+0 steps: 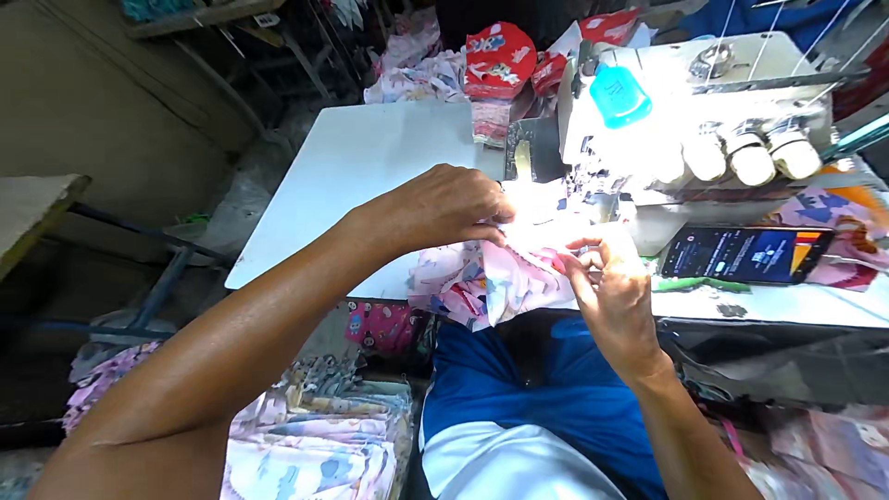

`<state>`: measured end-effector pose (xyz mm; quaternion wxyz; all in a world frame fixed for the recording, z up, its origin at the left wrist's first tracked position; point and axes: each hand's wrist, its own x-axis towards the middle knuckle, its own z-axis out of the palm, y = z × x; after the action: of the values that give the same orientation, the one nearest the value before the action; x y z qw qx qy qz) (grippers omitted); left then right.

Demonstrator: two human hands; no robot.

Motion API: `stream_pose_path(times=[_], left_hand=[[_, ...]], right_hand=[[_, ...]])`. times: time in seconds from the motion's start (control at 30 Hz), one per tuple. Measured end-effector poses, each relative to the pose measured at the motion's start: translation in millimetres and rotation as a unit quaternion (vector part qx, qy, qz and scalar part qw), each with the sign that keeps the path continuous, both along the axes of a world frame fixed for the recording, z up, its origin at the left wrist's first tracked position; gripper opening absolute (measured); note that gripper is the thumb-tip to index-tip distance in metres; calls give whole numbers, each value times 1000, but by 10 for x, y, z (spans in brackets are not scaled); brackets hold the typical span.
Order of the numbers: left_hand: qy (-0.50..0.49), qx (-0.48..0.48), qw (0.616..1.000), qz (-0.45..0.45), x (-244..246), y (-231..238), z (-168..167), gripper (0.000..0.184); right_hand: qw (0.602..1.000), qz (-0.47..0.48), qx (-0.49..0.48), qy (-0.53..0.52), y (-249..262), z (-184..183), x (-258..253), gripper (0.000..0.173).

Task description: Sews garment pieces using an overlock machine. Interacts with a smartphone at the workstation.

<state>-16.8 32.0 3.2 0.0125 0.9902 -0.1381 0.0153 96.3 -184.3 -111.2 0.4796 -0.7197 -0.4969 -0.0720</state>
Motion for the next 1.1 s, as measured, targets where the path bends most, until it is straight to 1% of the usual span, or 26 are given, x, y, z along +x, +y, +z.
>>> stream_pose_path(times=[0.07,0.3,0.47,0.67,0.93,1.1], left_hand=[[11,13,1000,15,-51,-1,21,27],[-6,-17,999,29,-276,-91,31,28],[-9,-16,1000,19,-300,-168,36,29],[-21,-20,999,14,-291,-202,13,25],[-23,-16,999,26,-284,-188,-19,22],[-22,-8,1000,15,-236,-209,-55,20]], right_hand=[[1000,8,10,-7,-3,10,-4,14],[996,55,31,-59,58,85,-64,14],[989,97,48,-96,165,152,-116,14],[985,107,54,-128,245,168,-138,12],[979,114,42,-162,189,177,-122,9],[985,113,-11,-129,97,171,-115,17]])
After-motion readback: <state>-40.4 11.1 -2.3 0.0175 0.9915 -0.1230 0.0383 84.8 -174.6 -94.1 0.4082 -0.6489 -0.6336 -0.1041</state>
